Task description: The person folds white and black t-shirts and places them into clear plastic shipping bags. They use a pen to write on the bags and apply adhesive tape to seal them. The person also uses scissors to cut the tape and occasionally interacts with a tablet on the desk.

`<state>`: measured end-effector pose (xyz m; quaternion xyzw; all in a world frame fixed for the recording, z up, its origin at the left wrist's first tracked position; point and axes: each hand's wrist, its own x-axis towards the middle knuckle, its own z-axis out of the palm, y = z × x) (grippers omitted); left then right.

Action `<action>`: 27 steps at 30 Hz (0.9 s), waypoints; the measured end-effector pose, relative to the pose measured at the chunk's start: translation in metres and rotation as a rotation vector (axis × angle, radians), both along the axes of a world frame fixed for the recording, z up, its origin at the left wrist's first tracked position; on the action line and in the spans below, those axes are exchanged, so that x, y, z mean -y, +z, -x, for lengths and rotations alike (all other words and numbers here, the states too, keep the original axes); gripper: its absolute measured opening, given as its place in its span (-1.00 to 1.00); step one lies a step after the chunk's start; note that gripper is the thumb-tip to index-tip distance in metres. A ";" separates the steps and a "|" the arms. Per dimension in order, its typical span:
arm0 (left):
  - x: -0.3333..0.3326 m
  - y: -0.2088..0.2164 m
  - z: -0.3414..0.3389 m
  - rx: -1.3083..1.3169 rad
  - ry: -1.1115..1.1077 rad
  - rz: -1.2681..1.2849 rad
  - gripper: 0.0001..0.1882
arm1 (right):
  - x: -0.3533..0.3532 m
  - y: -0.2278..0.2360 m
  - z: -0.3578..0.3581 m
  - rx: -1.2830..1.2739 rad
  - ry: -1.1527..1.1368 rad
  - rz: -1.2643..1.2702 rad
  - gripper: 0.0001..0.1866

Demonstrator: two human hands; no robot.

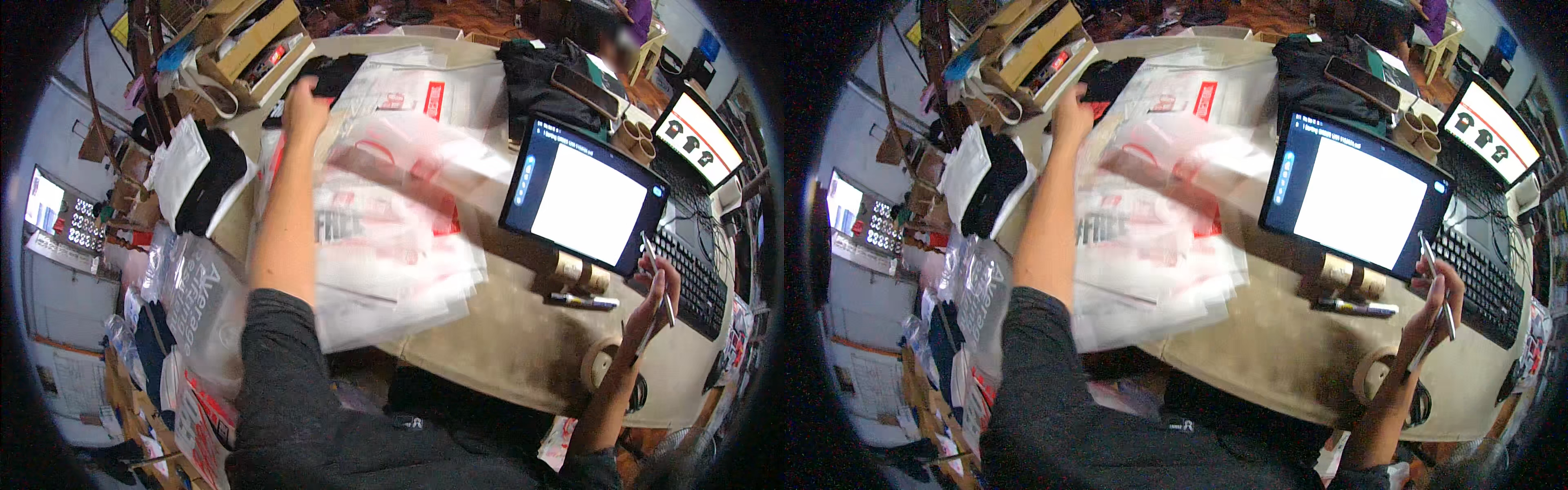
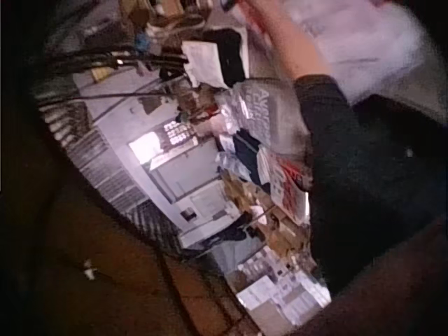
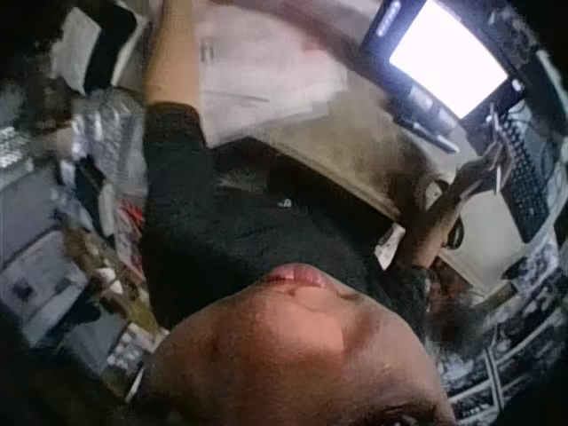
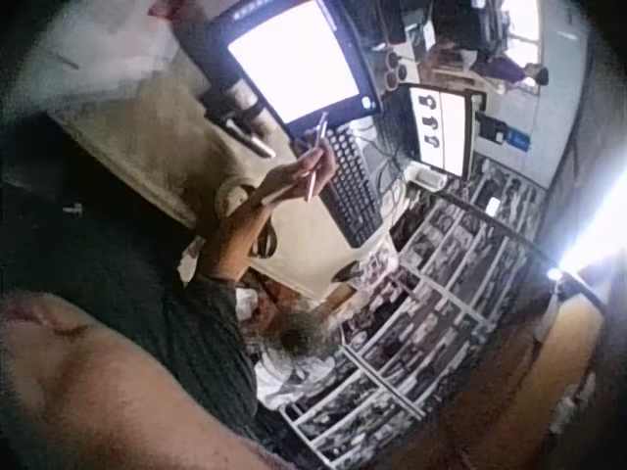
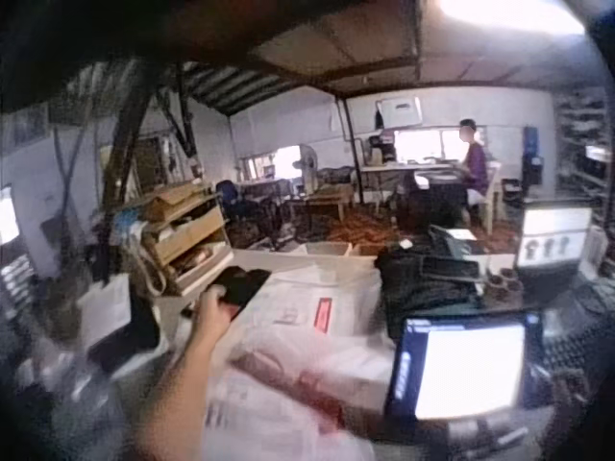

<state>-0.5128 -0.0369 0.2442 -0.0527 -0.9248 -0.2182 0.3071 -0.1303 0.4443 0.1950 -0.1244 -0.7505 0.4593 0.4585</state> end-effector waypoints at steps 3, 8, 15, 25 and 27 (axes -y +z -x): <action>0.087 -0.066 0.035 0.164 0.037 0.496 -0.54 | 0.003 0.000 -0.001 0.050 -0.017 -0.001 -0.71; 0.056 -0.051 0.043 0.191 0.060 0.239 -0.67 | -0.006 -0.007 -0.011 0.080 -0.110 0.031 -0.71; 0.126 0.042 0.011 -0.236 0.138 -0.547 -0.59 | -0.013 -0.010 -0.015 0.047 -0.081 -0.009 -0.67; 0.232 -0.054 -0.194 0.168 0.373 -1.064 -0.53 | -0.012 -0.007 -0.011 0.090 -0.072 0.054 -0.66; 0.196 -0.054 -0.219 0.276 0.510 -0.995 -0.56 | -0.007 -0.003 -0.011 0.121 -0.113 0.010 -0.66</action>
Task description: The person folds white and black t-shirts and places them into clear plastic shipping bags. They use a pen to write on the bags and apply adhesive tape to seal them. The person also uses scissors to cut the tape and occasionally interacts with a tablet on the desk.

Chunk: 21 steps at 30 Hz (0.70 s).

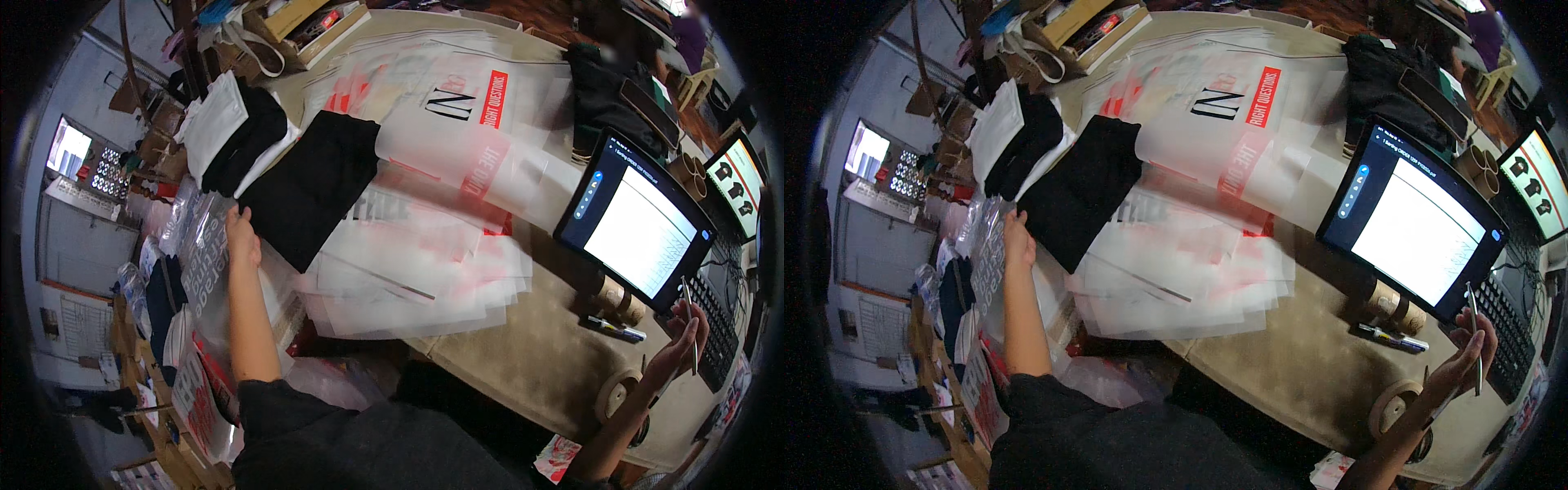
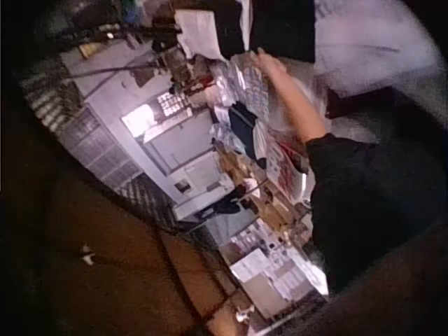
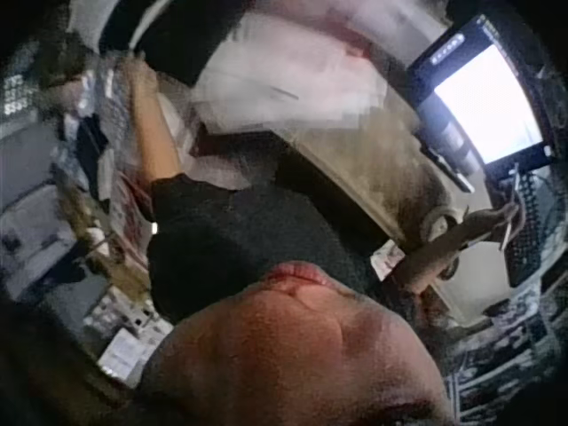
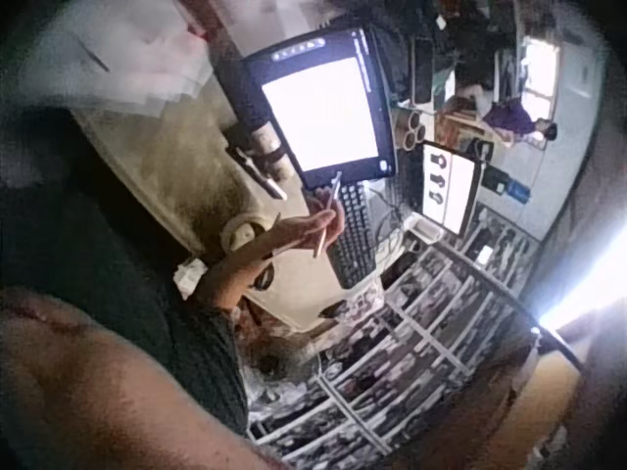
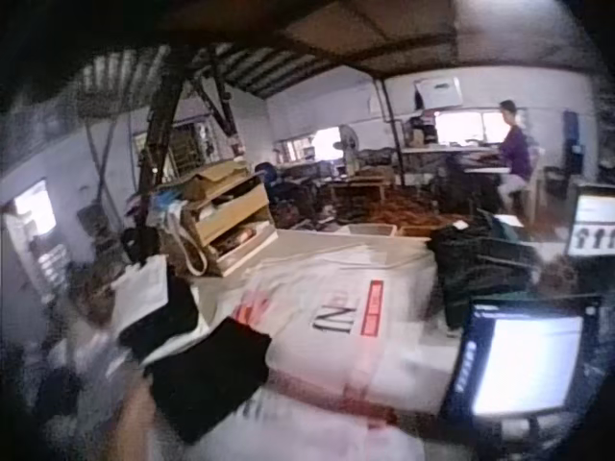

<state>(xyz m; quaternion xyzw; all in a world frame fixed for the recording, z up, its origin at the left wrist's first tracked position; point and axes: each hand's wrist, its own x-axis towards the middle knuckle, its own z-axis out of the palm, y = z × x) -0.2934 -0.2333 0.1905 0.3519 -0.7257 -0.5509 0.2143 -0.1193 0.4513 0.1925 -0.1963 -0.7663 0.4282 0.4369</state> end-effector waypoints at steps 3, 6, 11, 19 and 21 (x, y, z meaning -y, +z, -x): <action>0.024 -0.019 -0.019 -0.090 -0.019 0.616 -0.60 | 0.000 -0.001 0.004 -0.006 0.040 0.003 -0.67; -0.030 0.011 0.022 -0.175 -0.285 0.829 -0.61 | 0.002 -0.001 0.007 -0.035 0.058 -0.016 -0.68; -0.089 -0.006 0.139 -0.196 -0.697 1.182 -0.56 | -0.002 -0.003 0.010 -0.053 0.082 -0.060 -0.69; -0.075 0.044 0.095 -0.290 -0.696 1.229 -0.75 | 0.004 0.000 0.008 -0.030 0.050 -0.031 -0.69; -0.078 0.062 0.060 -0.415 -0.706 1.301 -0.82 | 0.000 -0.001 0.002 -0.032 0.033 -0.021 -0.69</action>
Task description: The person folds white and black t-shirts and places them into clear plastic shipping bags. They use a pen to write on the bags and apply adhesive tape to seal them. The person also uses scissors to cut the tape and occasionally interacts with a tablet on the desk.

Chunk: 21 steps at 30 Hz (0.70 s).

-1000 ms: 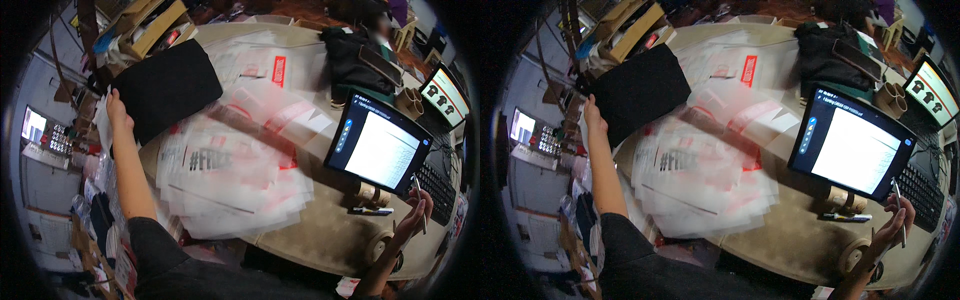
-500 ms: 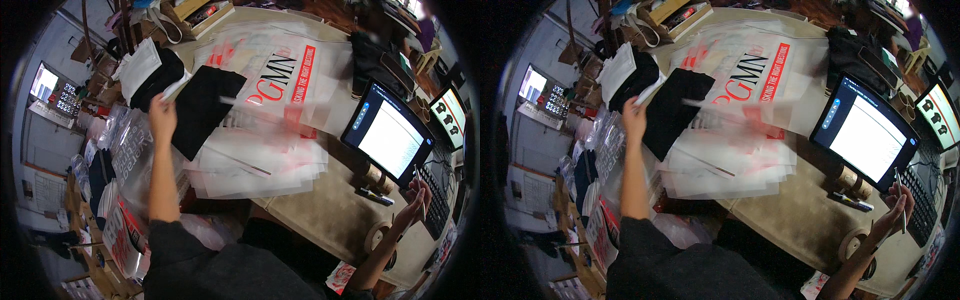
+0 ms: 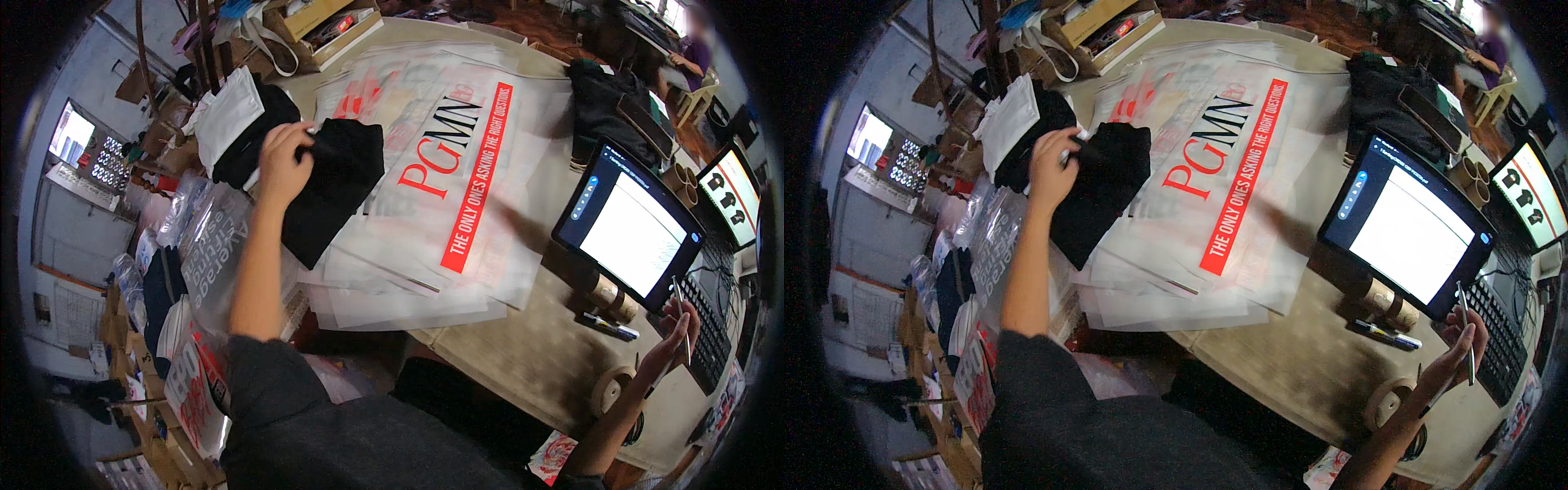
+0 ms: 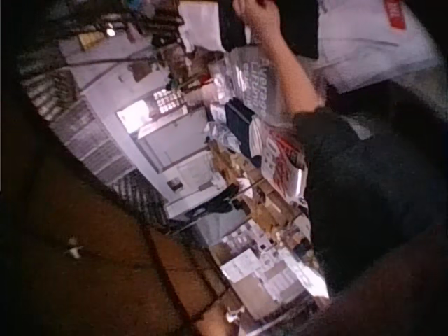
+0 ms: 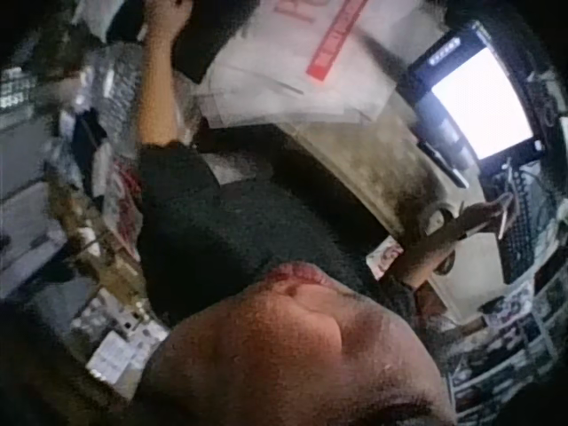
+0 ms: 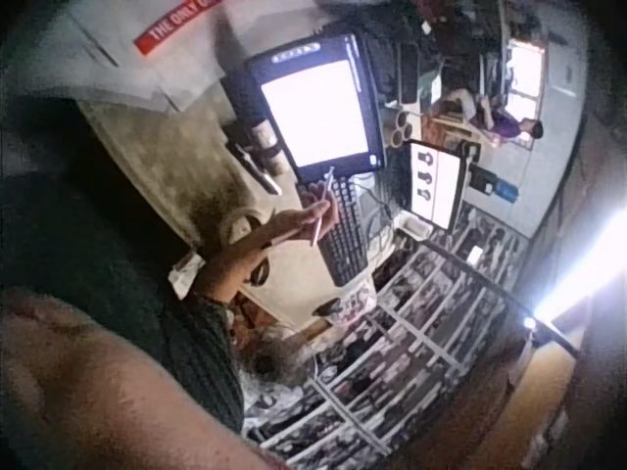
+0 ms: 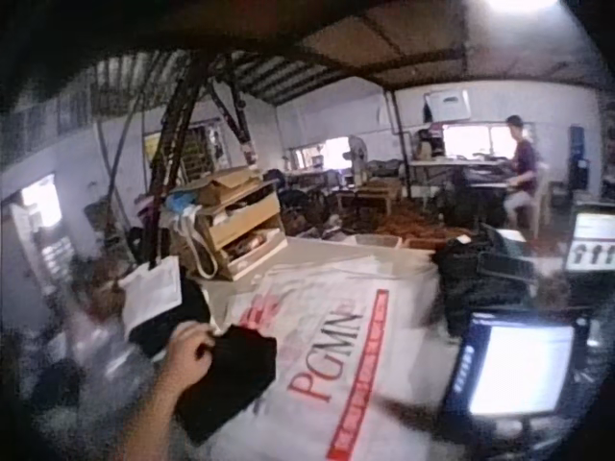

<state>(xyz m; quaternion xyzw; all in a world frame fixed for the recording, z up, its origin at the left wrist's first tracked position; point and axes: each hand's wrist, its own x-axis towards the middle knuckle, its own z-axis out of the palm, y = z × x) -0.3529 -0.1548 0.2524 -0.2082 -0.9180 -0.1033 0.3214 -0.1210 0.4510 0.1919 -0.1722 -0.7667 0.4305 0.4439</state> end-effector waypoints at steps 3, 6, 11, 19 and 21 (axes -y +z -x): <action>0.009 0.014 -0.075 -0.013 0.121 0.062 -0.80 | 0.002 0.001 0.000 0.001 0.003 -0.024 -0.68; 0.027 0.002 -0.134 0.101 0.231 -0.038 -0.77 | -0.003 -0.004 0.001 0.012 0.037 -0.043 -0.69; 0.066 -0.017 -0.187 -0.007 0.227 -0.351 -0.76 | -0.001 -0.001 0.002 0.026 0.010 -0.042 -0.67; 0.077 -0.002 -0.126 0.393 -0.115 -0.669 -0.77 | 0.001 0.001 0.000 0.029 -0.011 -0.038 -0.67; 0.064 -0.003 -0.074 0.503 -0.187 -0.668 -0.72 | 0.003 0.003 0.002 0.029 0.004 -0.033 -0.67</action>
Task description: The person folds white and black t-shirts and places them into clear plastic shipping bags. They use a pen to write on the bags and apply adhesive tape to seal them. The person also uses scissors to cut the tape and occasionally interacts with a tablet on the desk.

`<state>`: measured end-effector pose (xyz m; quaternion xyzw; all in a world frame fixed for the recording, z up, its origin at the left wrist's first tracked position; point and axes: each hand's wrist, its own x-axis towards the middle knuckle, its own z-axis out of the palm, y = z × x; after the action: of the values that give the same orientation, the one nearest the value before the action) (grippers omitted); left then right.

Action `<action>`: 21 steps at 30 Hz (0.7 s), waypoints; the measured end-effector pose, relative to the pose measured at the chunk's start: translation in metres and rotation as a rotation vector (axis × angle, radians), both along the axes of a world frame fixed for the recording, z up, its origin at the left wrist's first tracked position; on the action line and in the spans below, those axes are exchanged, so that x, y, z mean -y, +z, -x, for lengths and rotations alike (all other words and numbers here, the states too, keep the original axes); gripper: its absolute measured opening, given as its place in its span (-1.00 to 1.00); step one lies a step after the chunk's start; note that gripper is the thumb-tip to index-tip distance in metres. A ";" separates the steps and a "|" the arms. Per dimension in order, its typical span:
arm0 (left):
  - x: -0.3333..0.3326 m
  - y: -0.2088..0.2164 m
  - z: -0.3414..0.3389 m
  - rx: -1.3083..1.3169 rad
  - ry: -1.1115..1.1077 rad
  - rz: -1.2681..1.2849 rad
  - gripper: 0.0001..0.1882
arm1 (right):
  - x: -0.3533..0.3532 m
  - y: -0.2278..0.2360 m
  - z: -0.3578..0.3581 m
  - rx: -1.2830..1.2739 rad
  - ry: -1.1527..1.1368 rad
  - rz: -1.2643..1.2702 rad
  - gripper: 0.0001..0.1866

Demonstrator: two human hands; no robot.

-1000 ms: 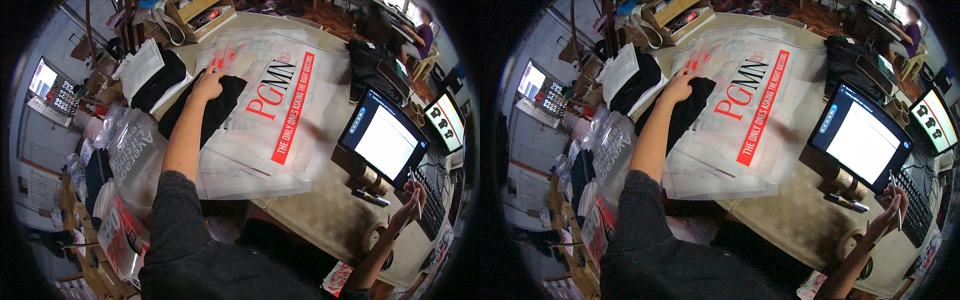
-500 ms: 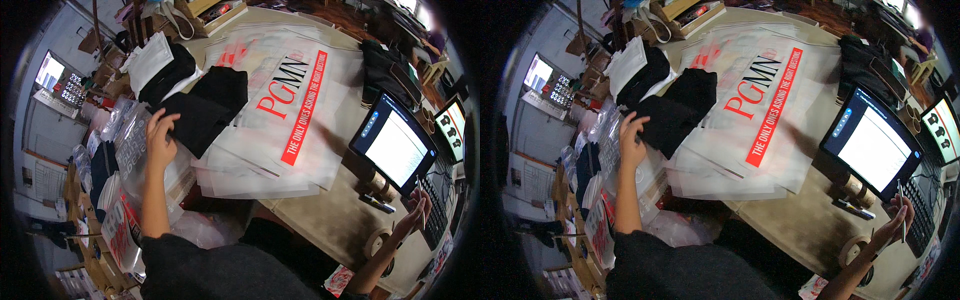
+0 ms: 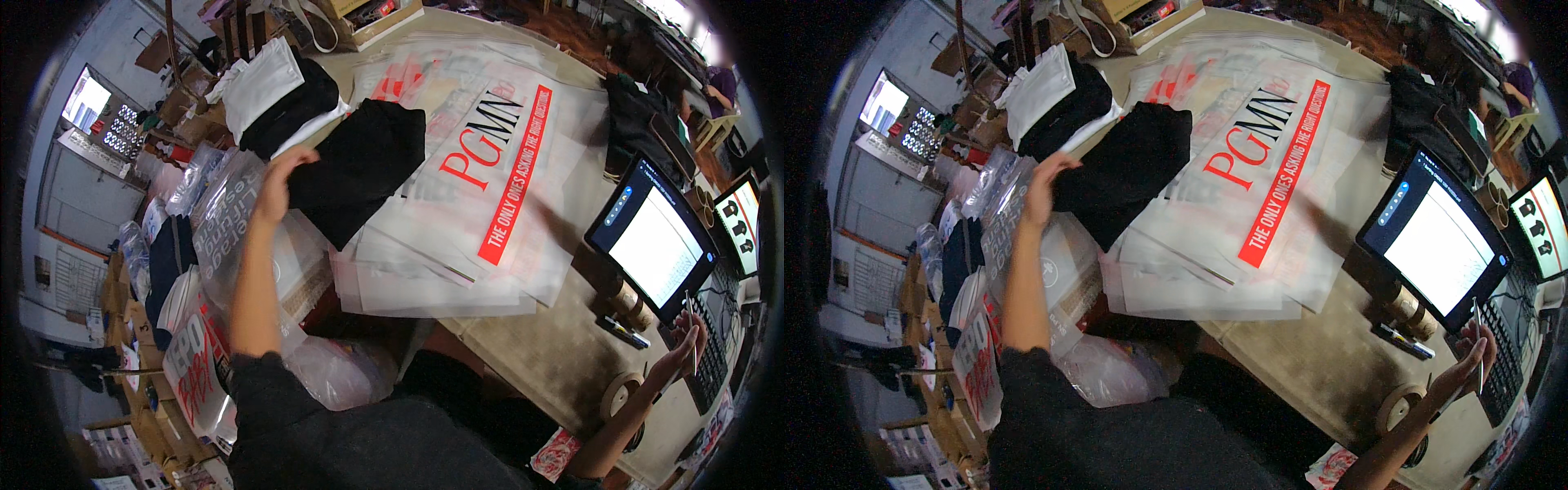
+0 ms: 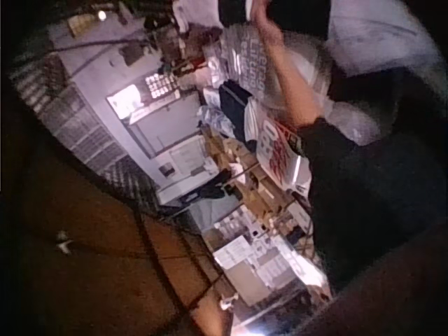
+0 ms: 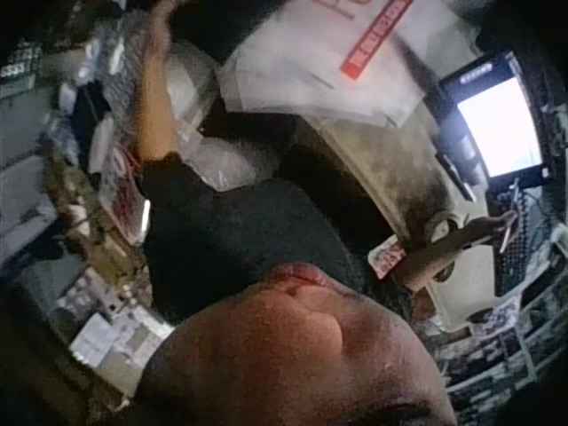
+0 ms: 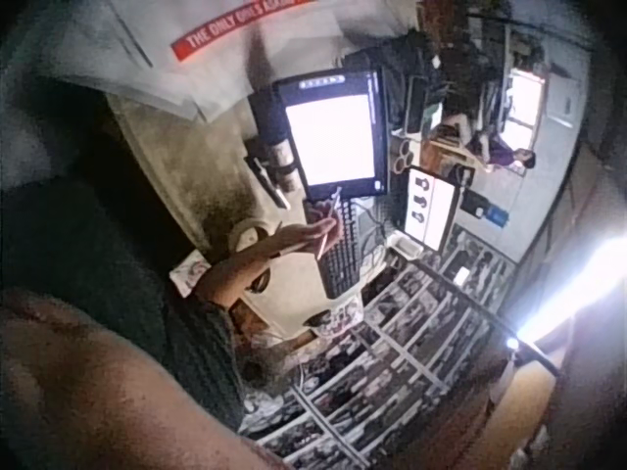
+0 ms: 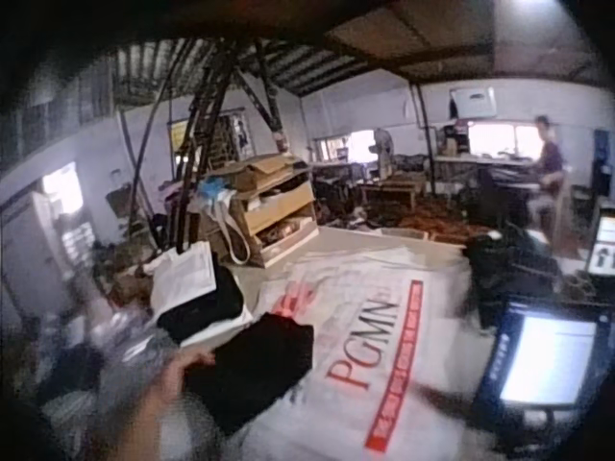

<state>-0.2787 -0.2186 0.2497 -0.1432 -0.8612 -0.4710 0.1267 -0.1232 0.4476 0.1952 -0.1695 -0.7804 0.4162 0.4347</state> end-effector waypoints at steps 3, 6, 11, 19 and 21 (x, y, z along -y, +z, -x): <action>-0.039 -0.024 0.078 0.293 0.065 0.301 -0.68 | -0.005 -0.003 0.002 -0.007 0.011 -0.029 -0.68; -0.062 -0.047 0.112 0.202 0.199 0.674 -0.57 | -0.009 -0.007 0.000 0.005 0.013 -0.052 -0.68; -0.071 -0.052 0.105 -0.060 0.218 0.645 -0.72 | -0.012 -0.006 -0.005 0.018 -0.029 -0.030 -0.68; -0.081 -0.038 0.098 0.083 0.333 0.632 -0.72 | -0.006 -0.004 -0.004 0.022 -0.039 0.004 -0.67; -0.077 -0.046 0.100 0.083 0.326 0.566 -0.68 | -0.010 -0.005 -0.005 0.058 -0.056 -0.049 -0.65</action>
<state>-0.3785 -0.1417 0.2036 -0.0134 -0.9739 -0.1921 0.1205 -0.1184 0.4574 0.1899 -0.1923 -0.7976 0.3796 0.4275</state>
